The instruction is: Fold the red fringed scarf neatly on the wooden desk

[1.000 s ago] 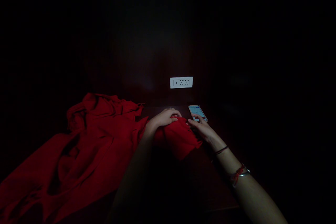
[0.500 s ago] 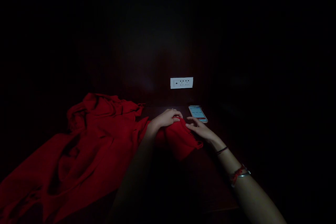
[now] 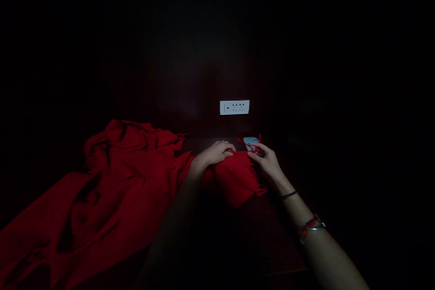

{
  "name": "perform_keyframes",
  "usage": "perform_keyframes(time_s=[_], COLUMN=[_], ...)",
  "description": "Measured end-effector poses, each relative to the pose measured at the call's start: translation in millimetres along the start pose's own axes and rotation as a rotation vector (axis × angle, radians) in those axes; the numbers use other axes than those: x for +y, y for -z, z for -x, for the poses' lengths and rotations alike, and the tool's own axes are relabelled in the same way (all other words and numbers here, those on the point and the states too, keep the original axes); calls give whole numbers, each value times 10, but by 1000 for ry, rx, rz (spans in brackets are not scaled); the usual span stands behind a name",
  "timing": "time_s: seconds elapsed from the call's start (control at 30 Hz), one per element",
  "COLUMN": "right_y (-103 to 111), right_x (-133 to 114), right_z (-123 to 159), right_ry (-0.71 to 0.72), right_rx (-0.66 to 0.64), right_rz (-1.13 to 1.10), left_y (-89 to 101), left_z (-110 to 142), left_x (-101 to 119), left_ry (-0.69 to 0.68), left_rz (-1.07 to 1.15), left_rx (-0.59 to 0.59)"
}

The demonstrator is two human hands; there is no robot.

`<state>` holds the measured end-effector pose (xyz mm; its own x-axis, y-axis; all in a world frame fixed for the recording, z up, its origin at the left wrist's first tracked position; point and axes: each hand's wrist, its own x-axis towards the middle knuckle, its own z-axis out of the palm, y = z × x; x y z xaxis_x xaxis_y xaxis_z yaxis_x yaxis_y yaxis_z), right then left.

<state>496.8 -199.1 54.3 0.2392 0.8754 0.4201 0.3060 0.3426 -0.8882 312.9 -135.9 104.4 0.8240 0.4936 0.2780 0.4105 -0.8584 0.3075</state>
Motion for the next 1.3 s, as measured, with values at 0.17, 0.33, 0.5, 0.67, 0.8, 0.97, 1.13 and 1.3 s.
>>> perform_keyframes(time_s=[0.17, 0.33, 0.5, 0.67, 0.8, 0.97, 1.13, 1.3], right_y=[76, 52, 20, 168, 392, 567, 536, 460], right_x=[-63, -133, -92, -132, -169, -125, -34, 4], right_z=[41, 95, 70, 22, -12, -47, -46, -21], right_ry=[251, 446, 311, 192, 117, 117, 158, 94], right_rx=[210, 96, -263, -210, -126, 72, -53, -334], right_rz=[427, 686, 521, 279, 168, 166, 284, 436], left_y=[-39, -78, -83, -70, -40, -1, 35, 92], left_z=[-21, -57, -73, -14, 55, 84, 60, 77], left_x=[-35, 26, 112, -9, -152, -196, -80, -46], left_ry=[26, 20, -45, 46, 148, 151, 61, -5], left_rz=[-13, -47, -13, 56, 50, 54, 84, 66], left_rx=[51, 61, 45, -37, -86, -15, 38, 48])
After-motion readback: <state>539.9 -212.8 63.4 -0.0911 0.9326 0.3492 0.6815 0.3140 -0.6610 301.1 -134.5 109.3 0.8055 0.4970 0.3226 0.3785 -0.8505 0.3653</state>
